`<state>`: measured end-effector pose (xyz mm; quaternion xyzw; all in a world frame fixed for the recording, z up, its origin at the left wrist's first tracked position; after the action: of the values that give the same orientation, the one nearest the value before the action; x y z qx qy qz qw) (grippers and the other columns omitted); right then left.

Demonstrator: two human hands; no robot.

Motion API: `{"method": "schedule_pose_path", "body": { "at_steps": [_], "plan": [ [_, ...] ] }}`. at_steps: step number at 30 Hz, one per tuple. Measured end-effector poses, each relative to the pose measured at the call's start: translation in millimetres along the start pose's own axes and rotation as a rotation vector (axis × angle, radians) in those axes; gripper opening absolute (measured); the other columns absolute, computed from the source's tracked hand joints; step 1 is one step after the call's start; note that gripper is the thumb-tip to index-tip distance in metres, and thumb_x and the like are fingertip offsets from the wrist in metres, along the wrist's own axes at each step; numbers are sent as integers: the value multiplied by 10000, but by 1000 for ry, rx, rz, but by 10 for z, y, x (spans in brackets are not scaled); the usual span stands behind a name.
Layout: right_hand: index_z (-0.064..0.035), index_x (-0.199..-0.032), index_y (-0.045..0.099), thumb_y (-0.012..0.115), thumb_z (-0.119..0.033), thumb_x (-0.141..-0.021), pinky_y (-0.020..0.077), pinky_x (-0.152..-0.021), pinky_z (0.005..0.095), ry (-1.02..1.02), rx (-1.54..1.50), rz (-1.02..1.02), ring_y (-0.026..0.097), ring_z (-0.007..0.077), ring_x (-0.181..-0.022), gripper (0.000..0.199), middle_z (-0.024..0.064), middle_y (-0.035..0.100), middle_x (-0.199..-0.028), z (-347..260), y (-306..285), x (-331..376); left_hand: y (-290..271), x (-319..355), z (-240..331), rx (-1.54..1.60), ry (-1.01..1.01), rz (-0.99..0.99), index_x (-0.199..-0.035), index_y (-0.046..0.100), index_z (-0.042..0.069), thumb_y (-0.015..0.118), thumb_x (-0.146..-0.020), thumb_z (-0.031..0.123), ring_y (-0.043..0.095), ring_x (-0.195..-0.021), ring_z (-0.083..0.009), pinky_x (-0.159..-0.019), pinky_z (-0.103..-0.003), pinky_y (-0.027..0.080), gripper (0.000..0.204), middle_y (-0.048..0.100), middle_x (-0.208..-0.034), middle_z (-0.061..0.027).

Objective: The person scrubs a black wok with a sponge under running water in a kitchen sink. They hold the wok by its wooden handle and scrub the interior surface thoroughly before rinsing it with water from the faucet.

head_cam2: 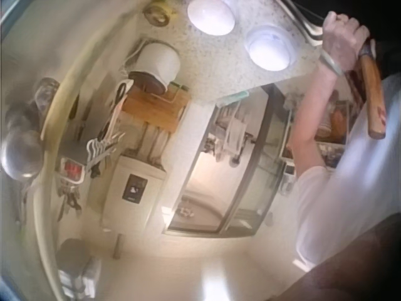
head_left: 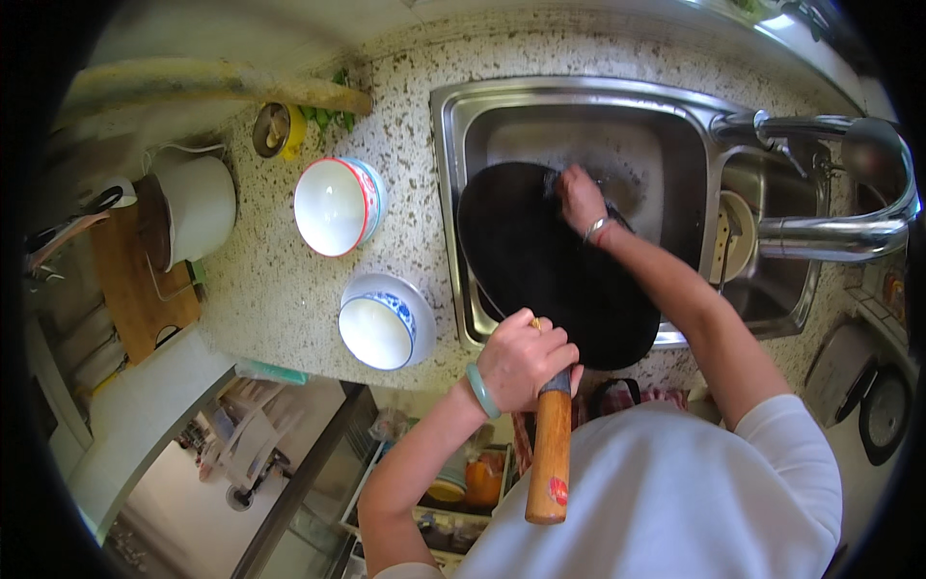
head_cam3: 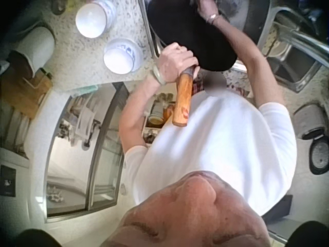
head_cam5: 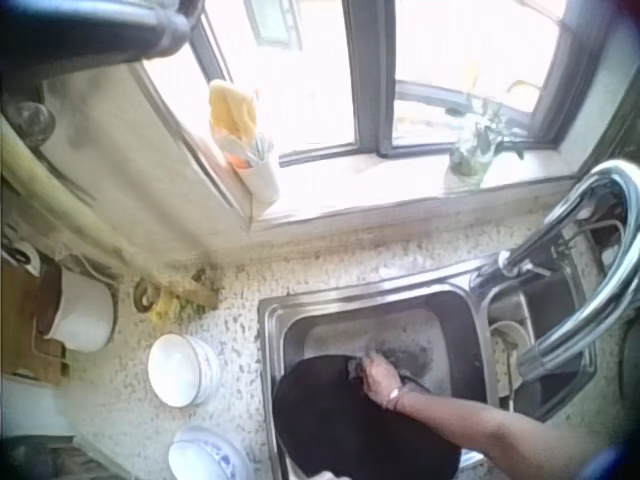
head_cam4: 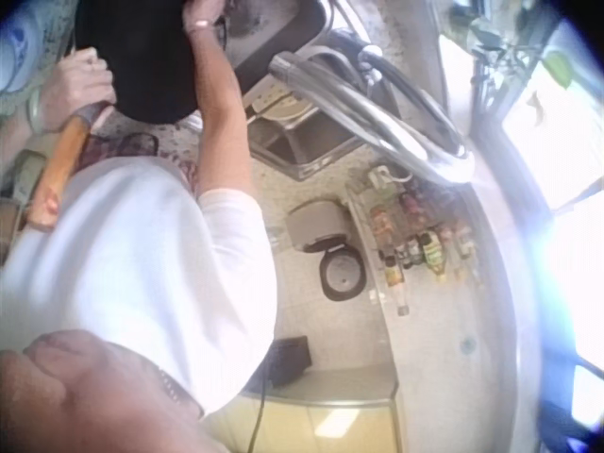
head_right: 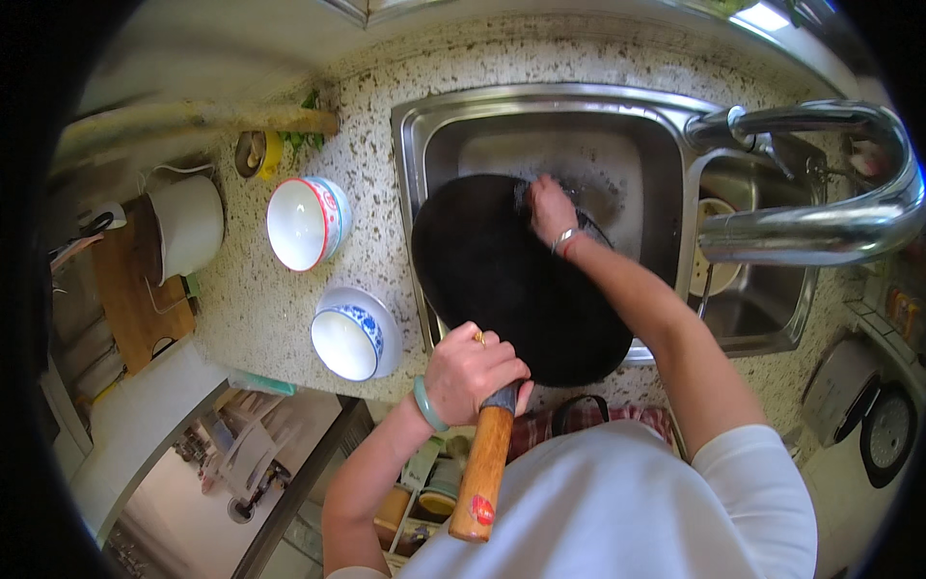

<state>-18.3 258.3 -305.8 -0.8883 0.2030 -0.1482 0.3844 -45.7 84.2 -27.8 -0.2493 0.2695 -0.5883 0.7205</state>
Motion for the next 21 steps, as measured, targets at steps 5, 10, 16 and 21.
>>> {"method": "schedule_pose_path", "body": {
  "at_steps": [5, 10, 16, 21],
  "plan": [
    [-41, -801, 568, 617, 22, -718, 489, -770, 403, 25, -431, -385, 584, 329, -876, 116, 159, 563, -888, -588, -146, 843, -13, 21, 2, 19, -29, -1, -639, 599, 134, 714, -643, 160, 485, -539, -155, -542, -290, 342, 118, 504, -594, 5],
    [-26, -889, 572, 585, 42, -691, 475, -817, 444, -139, 136, -99, 558, 372, -920, 210, 199, 568, -952, 102, -185, 64, -19, 33, 15, 14, -48, 2, -638, 597, 135, 715, -644, 153, 484, -539, -156, -544, -289, 343, 119, 501, -591, 6],
    [-44, -1007, 608, 609, -15, -724, 501, -808, 458, 110, 400, -47, 588, 386, -977, 284, 207, 590, -1096, 1222, -345, -253, -7, 11, 23, 20, -32, 5, -639, 597, 138, 714, -648, 154, 484, -539, -152, -542, -288, 341, 118, 505, -592, 9],
    [-50, -854, 617, 613, -8, -745, 494, -774, 400, 185, -159, -247, 592, 361, -893, 117, 170, 606, -915, 398, -444, 155, 26, 91, -11, 1, -49, -7, -640, 595, 140, 714, -642, 158, 487, -542, -153, -542, -292, 342, 120, 507, -597, 7]
  ]
}}
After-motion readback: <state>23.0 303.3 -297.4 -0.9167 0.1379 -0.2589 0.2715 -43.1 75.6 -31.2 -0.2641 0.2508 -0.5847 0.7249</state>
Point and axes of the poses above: each hand's wrist, its own x-axis away from the middle knuckle, its own y-axis out of the palm, z = x × y, the point moved 2 cm from there along -x, towards the middle knuckle
